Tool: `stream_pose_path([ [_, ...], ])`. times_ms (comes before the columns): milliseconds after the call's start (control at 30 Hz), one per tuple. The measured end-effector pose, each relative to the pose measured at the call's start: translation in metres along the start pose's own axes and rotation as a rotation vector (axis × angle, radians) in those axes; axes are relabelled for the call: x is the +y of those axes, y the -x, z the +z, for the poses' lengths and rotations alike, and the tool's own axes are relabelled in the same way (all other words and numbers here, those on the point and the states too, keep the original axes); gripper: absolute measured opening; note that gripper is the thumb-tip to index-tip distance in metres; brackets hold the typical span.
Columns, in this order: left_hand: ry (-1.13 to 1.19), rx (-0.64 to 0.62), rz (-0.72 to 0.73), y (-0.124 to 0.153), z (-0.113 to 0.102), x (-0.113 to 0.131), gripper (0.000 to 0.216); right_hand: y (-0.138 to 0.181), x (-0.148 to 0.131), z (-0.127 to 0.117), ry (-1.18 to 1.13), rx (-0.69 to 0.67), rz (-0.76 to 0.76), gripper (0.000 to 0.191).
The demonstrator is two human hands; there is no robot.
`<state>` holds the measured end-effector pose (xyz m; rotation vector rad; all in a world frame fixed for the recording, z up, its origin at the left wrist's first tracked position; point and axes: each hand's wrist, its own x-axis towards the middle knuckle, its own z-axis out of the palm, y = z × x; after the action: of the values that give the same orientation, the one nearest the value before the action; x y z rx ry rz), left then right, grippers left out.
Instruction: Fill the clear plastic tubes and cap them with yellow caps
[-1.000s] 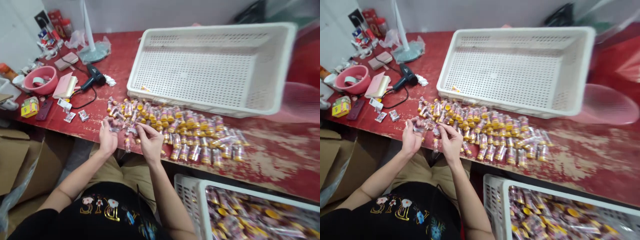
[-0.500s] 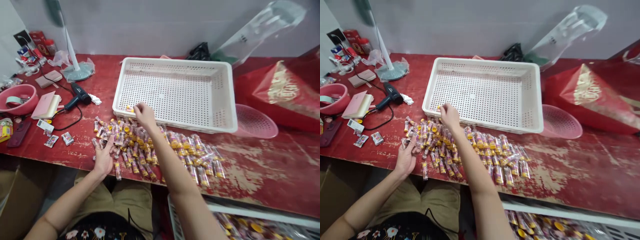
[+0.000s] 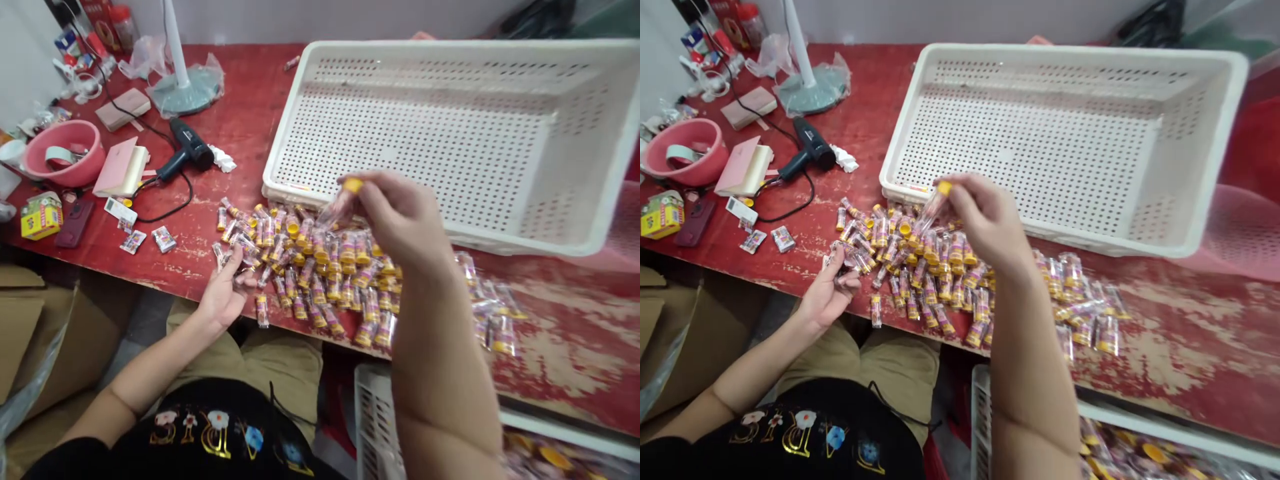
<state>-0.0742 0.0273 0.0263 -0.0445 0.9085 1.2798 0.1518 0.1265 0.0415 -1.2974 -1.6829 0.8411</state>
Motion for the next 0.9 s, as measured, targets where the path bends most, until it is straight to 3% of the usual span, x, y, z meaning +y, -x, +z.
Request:
stream_pose_path([
  [100,-0.003,-0.038,-0.033,0.01,0.001,-0.011,0.053,0.092,-0.02,0.017,-0.434,0.102,-0.052,0.027],
  [233,-0.079,-0.104,-0.028,0.025,0.004,-0.029,0.052,0.153,-0.021,0.054,-0.547,0.304,-0.031,0.028],
  [333,-0.147,-0.117,0.01,0.035,0.004,-0.039,0.054,0.166,-0.017,0.062,-0.537,0.382,-0.043,0.028],
  [500,-0.258,-0.162,0.059,0.043,0.004,-0.043,0.053,0.181,-0.024,0.05,-0.349,0.416,-0.181,0.027],
  [633,-0.262,-0.149,0.095,0.043,0.006,-0.041,0.055,0.189,-0.029,0.043,-0.345,0.504,-0.266,0.026],
  [900,-0.275,-0.215,0.001,0.044,0.003,-0.039,0.053,0.186,-0.025,0.041,-0.222,0.341,-0.331,0.038],
])
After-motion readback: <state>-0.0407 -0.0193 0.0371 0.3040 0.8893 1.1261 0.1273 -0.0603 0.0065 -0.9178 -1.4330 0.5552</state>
